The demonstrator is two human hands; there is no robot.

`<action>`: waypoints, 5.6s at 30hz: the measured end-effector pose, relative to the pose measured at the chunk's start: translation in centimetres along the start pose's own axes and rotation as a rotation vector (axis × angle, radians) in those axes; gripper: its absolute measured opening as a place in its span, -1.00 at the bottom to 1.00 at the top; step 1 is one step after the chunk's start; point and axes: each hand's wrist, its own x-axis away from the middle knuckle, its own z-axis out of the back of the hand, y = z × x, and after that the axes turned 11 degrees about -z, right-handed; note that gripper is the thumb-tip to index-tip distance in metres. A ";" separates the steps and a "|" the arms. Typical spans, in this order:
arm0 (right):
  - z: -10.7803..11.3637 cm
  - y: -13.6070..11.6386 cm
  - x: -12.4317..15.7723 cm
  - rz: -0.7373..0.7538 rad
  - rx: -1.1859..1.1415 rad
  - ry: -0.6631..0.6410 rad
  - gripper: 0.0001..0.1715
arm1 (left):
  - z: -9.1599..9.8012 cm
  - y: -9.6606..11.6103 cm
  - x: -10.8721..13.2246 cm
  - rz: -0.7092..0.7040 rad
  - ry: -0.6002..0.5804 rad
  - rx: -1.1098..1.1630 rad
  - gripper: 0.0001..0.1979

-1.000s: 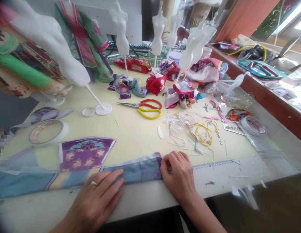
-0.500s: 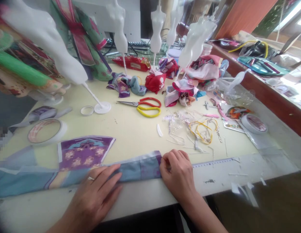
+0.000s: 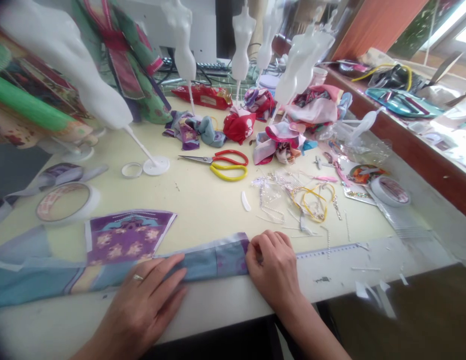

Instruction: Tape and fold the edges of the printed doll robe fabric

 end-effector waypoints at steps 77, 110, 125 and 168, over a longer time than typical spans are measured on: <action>1.9 0.7 1.5 0.215 -0.097 -0.132 -0.75 | -1.7 1.7 -6.4 -0.131 -0.140 0.067 -0.83; 1.8 1.1 1.7 0.195 -0.143 -0.201 -0.77 | -3.2 -1.2 -14.1 0.362 -0.622 0.221 -0.84; 1.7 1.2 1.5 0.205 -0.141 -0.188 -0.78 | -3.9 -0.2 -12.5 0.089 -0.458 0.155 -0.87; 1.7 1.2 1.5 0.183 -0.116 -0.187 -0.74 | -4.5 -0.5 -11.0 -0.119 -0.390 0.031 -0.80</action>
